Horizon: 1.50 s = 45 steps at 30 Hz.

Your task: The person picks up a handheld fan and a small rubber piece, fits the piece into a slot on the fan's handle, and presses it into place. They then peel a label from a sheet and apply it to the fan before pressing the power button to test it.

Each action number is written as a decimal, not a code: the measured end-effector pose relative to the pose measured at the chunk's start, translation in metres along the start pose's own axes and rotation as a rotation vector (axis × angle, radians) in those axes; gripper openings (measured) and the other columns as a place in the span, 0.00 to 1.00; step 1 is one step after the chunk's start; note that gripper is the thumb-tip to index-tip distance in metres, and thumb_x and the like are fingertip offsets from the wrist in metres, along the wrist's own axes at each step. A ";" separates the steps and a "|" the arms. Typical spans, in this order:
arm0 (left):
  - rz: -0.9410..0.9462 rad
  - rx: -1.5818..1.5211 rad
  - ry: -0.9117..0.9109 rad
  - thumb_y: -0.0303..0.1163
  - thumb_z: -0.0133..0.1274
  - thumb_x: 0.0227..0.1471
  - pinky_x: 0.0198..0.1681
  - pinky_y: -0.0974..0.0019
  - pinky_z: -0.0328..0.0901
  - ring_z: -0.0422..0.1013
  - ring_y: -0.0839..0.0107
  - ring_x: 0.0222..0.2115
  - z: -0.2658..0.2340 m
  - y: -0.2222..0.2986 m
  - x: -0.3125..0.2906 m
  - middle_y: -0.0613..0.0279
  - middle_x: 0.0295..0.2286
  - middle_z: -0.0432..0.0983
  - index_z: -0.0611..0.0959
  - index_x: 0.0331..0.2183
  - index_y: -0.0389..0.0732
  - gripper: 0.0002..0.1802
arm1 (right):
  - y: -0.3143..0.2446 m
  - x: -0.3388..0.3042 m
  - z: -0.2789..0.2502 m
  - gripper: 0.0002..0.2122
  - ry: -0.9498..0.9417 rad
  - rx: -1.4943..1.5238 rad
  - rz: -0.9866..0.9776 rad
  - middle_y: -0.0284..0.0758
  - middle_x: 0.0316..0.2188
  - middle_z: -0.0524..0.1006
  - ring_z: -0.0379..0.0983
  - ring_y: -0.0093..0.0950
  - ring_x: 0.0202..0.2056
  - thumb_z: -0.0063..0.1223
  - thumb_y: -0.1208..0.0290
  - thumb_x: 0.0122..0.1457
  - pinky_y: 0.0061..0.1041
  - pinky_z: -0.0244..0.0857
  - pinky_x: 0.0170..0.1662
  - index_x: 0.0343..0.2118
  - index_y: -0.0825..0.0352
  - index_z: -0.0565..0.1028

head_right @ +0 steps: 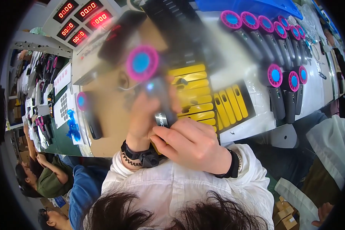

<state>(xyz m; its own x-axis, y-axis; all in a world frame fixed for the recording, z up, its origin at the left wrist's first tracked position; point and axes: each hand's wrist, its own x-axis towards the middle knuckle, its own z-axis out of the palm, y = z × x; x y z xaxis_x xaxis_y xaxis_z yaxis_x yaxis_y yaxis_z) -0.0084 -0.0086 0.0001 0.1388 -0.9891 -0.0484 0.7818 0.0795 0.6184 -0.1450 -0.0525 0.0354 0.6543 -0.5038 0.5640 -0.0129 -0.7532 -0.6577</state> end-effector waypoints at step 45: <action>0.053 0.092 0.115 0.34 0.43 0.52 0.36 0.68 0.65 0.68 0.69 0.33 0.001 -0.004 0.001 0.57 0.34 0.68 0.62 0.49 0.35 0.24 | 0.019 -0.012 0.009 0.11 0.029 0.008 -0.027 0.29 0.17 0.67 0.66 0.24 0.16 0.63 0.77 0.36 0.20 0.58 0.17 0.27 0.64 0.76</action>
<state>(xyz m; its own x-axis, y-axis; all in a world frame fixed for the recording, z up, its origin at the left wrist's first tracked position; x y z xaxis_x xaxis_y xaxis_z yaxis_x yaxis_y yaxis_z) -0.0118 -0.0098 -0.0021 0.2514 -0.9627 -0.1000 0.7133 0.1145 0.6914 -0.1465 -0.0570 0.0112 0.6323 -0.4950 0.5960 0.0106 -0.7637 -0.6455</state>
